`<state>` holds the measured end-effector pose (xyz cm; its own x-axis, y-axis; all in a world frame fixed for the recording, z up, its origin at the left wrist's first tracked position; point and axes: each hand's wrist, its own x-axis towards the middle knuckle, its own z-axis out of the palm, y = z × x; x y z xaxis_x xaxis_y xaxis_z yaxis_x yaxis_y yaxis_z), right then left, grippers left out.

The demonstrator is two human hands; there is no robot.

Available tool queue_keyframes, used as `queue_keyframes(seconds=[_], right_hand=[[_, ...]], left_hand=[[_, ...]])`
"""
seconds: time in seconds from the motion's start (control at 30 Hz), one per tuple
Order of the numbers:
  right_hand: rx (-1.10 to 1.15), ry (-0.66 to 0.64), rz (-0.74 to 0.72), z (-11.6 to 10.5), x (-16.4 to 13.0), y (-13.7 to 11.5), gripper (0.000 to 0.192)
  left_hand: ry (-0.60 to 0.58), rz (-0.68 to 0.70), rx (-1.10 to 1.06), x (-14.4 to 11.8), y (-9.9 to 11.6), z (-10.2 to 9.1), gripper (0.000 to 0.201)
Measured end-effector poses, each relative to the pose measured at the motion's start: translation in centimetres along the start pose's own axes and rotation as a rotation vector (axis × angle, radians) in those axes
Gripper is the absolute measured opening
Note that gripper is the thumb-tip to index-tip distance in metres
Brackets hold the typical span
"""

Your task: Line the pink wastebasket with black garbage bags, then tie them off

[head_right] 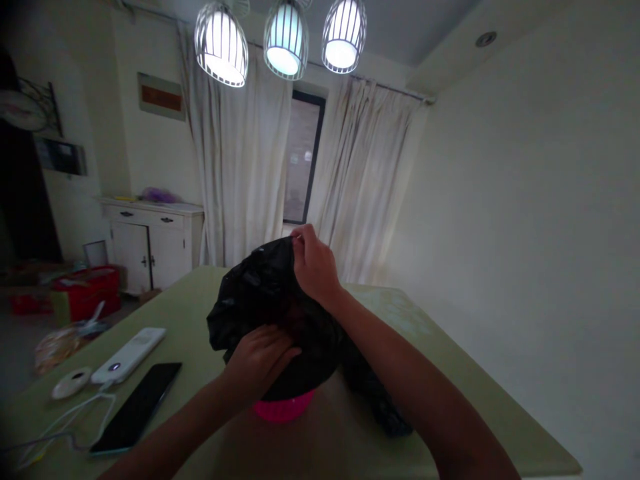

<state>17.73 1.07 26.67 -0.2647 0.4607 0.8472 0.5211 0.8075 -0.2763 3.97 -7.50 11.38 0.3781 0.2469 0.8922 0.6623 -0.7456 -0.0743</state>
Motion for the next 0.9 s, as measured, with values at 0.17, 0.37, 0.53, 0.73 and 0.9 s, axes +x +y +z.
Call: queue_keyframes(seconds=[0.17,0.37,0.53,0.73,0.9], right_hand=[[0.128,0.323,0.003,-1.4,3.0,1.4,0.012],[0.283,0.447,-0.110,-3.3,7.3,3.8,0.037],[0.317,0.418,-0.214,-3.0,10.0,4.2,0.053],[0.316,0.102,-0.044,-3.2,8.0,6.3,0.038],[-0.182,-0.265,0.270,-4.7,-1.7,11.5,0.014]], left_hand=[[0.094,0.021,0.062,1.7,-0.1,-2.7,0.029],[0.255,0.241,0.467,4.1,-3.3,-7.0,0.008],[0.354,-0.069,0.740,5.4,-8.6,-9.4,0.013],[0.188,-0.627,0.630,3.8,-14.2,-10.7,0.030],[-0.062,-0.883,0.733,-1.0,-16.4,-9.4,0.037]])
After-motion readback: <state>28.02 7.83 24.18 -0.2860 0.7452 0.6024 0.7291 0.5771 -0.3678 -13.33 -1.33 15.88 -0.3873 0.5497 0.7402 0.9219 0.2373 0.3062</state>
